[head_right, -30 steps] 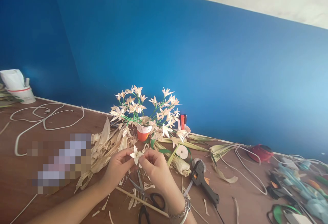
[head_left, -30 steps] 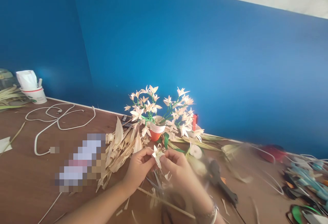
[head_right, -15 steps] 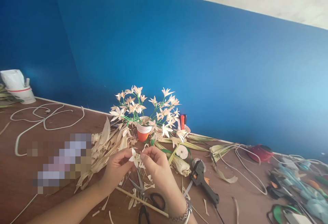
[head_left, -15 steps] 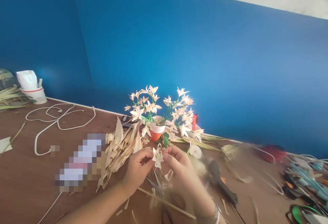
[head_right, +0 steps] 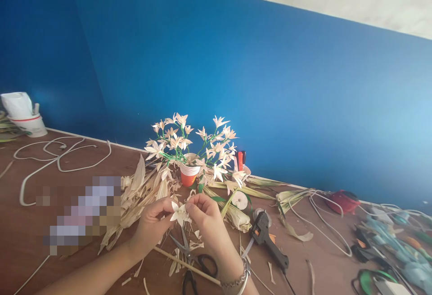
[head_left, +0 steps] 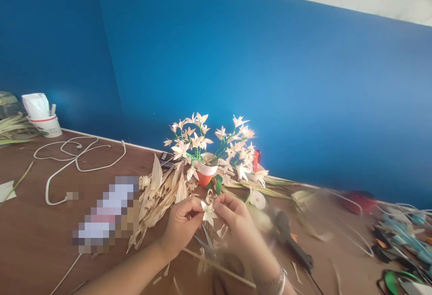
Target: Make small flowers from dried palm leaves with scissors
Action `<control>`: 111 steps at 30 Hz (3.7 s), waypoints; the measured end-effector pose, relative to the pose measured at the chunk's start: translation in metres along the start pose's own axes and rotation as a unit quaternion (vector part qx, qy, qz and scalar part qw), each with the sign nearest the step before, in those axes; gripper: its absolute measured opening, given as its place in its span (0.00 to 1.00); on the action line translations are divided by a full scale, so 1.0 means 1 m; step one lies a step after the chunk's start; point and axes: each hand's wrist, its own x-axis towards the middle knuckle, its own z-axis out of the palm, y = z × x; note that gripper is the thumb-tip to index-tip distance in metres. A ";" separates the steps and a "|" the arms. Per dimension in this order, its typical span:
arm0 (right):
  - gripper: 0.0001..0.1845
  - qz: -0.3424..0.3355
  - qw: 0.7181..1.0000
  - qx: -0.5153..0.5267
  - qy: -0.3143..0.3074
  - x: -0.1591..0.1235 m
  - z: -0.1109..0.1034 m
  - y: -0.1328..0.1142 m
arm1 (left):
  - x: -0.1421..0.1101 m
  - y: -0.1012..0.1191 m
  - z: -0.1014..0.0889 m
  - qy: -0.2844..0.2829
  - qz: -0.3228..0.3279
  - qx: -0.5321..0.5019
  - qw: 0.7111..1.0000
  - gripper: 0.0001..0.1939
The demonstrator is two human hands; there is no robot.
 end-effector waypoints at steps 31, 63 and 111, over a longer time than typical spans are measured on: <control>0.06 -0.461 0.732 -0.467 0.183 -0.022 0.035 0.030 | -0.002 -0.008 0.002 0.063 -0.061 -0.012 0.996 0.04; 0.10 -0.369 0.809 -0.403 0.217 -0.006 0.023 0.040 | 0.003 -0.008 0.008 0.070 -0.196 -0.019 0.978 0.06; 0.08 -0.304 0.786 -0.528 0.101 0.003 0.001 0.024 | 0.006 -0.021 0.009 -0.013 -0.263 -0.163 0.951 0.10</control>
